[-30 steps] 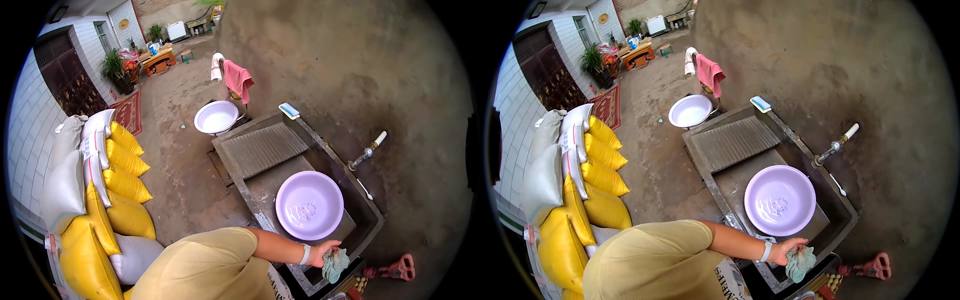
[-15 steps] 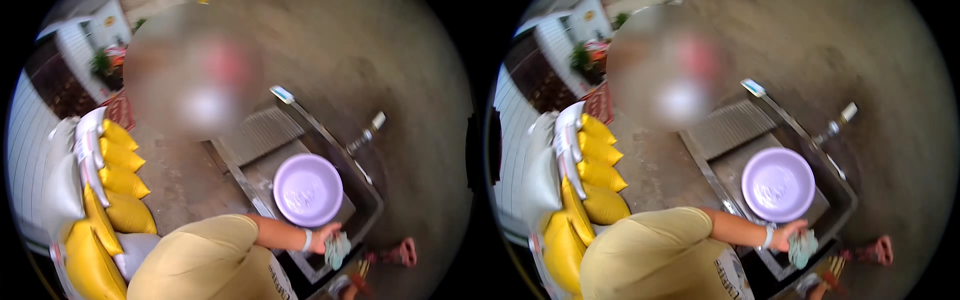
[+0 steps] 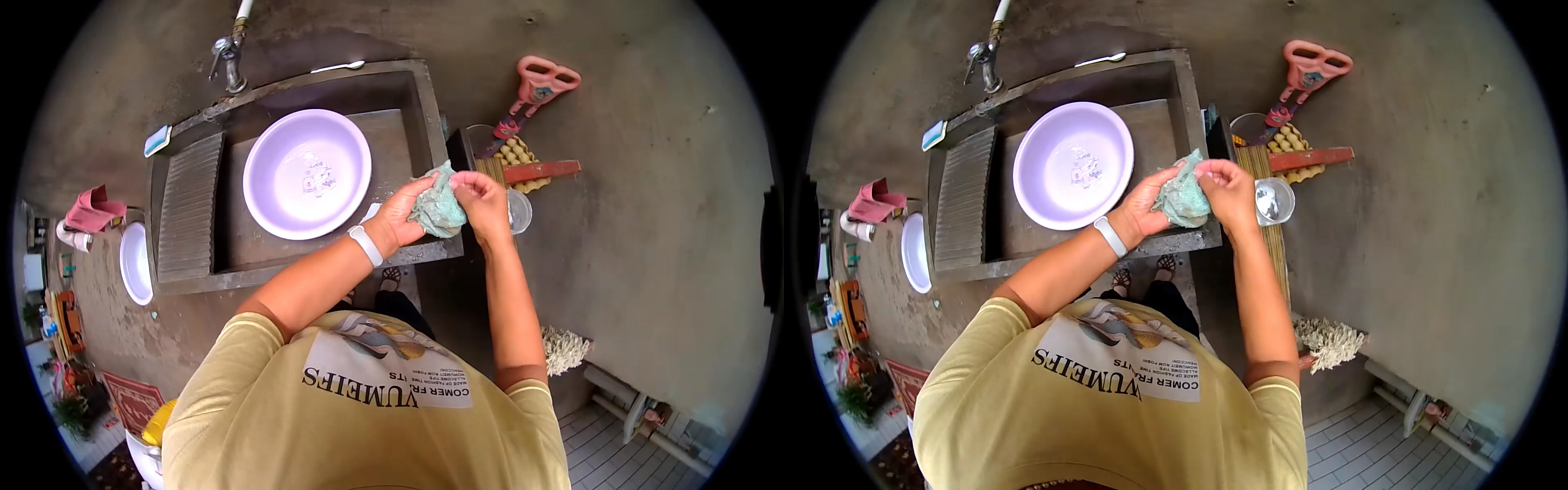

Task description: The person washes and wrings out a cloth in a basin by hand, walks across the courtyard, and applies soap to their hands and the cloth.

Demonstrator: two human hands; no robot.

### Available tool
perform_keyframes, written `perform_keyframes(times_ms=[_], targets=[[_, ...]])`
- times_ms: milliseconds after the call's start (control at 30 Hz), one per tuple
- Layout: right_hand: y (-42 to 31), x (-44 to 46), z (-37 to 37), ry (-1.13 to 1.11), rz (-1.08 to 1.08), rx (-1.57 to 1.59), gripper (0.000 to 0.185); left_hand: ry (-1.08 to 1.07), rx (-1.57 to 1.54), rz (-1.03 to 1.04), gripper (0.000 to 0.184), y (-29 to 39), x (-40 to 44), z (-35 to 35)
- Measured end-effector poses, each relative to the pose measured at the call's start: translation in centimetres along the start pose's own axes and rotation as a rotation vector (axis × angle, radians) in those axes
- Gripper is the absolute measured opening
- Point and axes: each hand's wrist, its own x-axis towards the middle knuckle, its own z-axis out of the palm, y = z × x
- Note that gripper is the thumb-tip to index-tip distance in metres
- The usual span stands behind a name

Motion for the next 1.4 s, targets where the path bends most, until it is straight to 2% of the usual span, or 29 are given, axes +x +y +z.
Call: perform_keyframes(times_ms=[67,200,300,367,400,467,533,567,633,667,700,767,800,833,900,933,1033,1100,1167,1233,1300,1367,1400], targets=[[0.2,0.2,0.1,0.156,-0.011,0.183,0.012,-0.027,-0.073,-0.063,0.024,-0.8,0.7,-0.1],[0.7,-1.7,0.7,0.293,-0.069,0.434,0.013,-0.067,-0.101,-0.076,0.022,-0.9,2.0,0.5],[1.4,-3.7,2.2,0.4,-0.166,0.245,0.013,0.056,-0.02,-0.096,0.025,-0.8,2.7,1.2],[1.2,-4.2,3.3,0.369,-0.392,0.071,0.011,0.004,0.066,-0.119,0.028,-1.5,2.9,1.7],[0.6,-4.1,3.1,0.437,-0.403,-0.163,0.009,-0.067,0.048,-0.077,0.031,-2.5,3.3,1.0],[1.4,-2.7,1.9,0.501,-0.36,-0.162,0.008,-0.14,0.035,-0.044,0.034,-4.5,3.5,0.5],[2.3,-1.4,0.4,0.561,-0.286,-0.158,0.008,0.315,0.698,0.111,0.03,-5.5,3.0,2.0],[2.6,-1.0,-0.2,0.572,-0.291,-0.155,0.008,0.307,0.708,0.108,0.03,-5.1,2.8,2.5],[3.4,-0.7,-1.2,0.606,-0.282,-0.115,0.008,0.317,0.932,-0.271,0.033,-3.8,1.7,3.6],[3.5,-0.9,-1.2,0.586,-0.264,-0.108,0.012,0.296,0.709,-0.174,0.038,-3.8,0.8,4.8],[3.6,-1.2,-1.1,0.588,-0.269,-0.104,0.012,0.294,0.715,-0.17,0.038,-3.2,0.8,4.9],[3.4,-2.4,0.1,0.553,-0.559,-0.527,0.016,0.069,0.329,-0.368,0.042,-1.4,0.8,4.9],[2.3,-3.3,1.0,0.502,-0.587,-0.541,0.02,0.089,0.187,-0.333,0.035,-1.1,1.4,4.3],[2.4,-3.7,1.7,0.464,-0.625,-0.622,0.021,0.091,0.188,-0.329,0.035,-1.0,2.1,3.3],[1.9,-4.7,2.6,0.368,-0.685,-0.826,0.023,0.267,0.286,-0.175,0.026,-1.1,2.7,2.5],[1.8,-5.2,2.6,0.363,-0.688,-0.825,0.023,0.229,0.323,-0.09,0.021,-1.2,2.7,1.9],[1.4,-6.1,2.3,0.231,-0.659,-0.844,0.025,0.216,0.298,-0.058,0.024,-1.6,3.1,0.8],[0.9,-6.3,1.4,0.127,-0.626,-0.636,0.026,0.173,0.273,-0.09,0.027,-0.7,4.0,-0.6],[1.3,-6.8,0.8,0.172,-0.441,-0.364,0.023,0.13,0.246,-0.12,0.031,-0.1,4.3,-1.0],[1.0,-5.8,0.1,0.32,-0.535,-0.317,0.025,0.366,0.161,-0.07,0.04,-0.1,3.6,0.8],[0.8,-4.9,0.1,0.309,-0.531,-0.332,0.024,0.419,0.104,-0.108,0.038,-0.4,3.4,1.0],[1.2,-4.0,1.0,0.205,-0.596,-0.648,0.028,0.143,-0.015,-0.297,0.035,-1.2,3.6,0.1],[1.3,-3.6,1.5,0.225,-0.591,-0.812,0.034,0.102,0.012,-0.297,0.029,-2.0,3.6,-0.2]])
